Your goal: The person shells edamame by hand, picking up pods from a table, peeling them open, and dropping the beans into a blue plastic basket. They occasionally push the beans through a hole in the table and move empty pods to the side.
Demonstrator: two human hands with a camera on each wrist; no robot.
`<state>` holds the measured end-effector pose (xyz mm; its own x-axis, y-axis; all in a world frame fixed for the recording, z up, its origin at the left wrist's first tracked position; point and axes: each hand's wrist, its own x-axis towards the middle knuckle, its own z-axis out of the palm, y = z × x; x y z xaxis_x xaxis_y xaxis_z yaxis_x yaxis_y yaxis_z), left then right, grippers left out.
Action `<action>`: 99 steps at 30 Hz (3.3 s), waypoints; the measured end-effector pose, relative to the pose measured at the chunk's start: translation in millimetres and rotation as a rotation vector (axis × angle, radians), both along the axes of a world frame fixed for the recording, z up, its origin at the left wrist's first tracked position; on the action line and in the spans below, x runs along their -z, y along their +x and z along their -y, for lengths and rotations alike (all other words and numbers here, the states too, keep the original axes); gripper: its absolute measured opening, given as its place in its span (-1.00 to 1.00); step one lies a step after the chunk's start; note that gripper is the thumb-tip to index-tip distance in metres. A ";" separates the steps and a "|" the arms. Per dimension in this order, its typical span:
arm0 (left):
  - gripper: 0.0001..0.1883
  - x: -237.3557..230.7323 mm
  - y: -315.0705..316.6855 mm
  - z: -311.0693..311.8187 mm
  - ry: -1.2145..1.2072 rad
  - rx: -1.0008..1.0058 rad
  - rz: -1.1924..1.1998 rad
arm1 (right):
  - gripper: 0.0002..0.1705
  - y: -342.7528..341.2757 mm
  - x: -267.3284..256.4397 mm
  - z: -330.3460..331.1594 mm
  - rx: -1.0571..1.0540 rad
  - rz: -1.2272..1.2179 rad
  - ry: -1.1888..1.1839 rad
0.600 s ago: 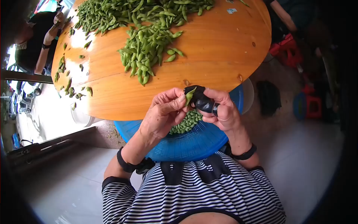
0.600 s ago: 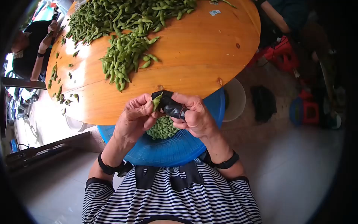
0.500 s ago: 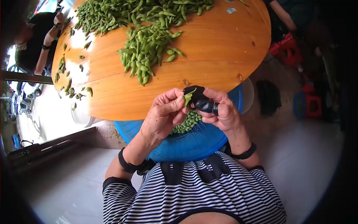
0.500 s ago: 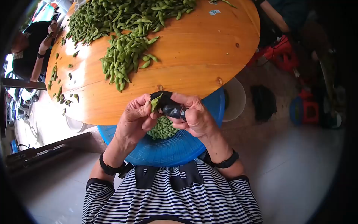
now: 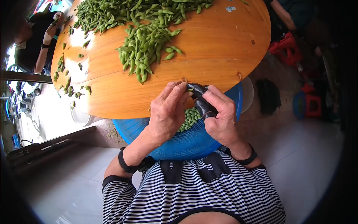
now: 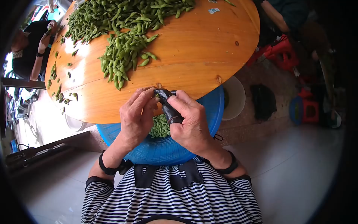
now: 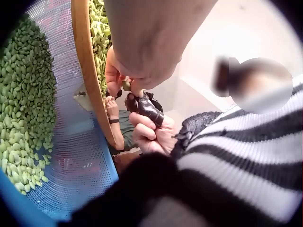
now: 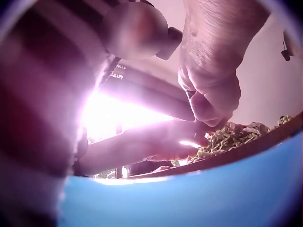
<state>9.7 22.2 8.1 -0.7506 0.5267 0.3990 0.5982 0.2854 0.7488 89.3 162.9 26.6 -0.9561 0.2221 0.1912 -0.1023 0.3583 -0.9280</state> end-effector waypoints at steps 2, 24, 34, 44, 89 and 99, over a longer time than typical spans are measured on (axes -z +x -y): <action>-0.80 -0.4 0.7 1.1 0.002 0.023 0.078 | -0.55 -1.2 4.6 3.4 0.065 -0.143 0.044; -0.94 -16.9 -22.8 27.5 0.216 0.254 1.091 | -0.53 -0.9 26.9 -28.0 -0.204 -0.099 -0.076; -0.93 -15.8 -14.0 25.7 0.143 0.290 0.965 | -0.49 7.0 14.5 -34.8 -0.315 0.195 -0.617; -0.91 -8.4 -15.9 39.7 0.526 0.128 1.003 | -0.49 8.2 9.8 -32.7 -0.118 0.247 -0.945; -0.82 -9.8 5.4 14.7 0.570 0.083 1.425 | -0.40 2.7 10.6 -23.2 -0.227 -0.006 0.044; -0.91 -22.9 -8.5 148.7 0.175 0.351 1.049 | -0.38 24.5 9.2 -41.5 -0.148 -0.071 0.542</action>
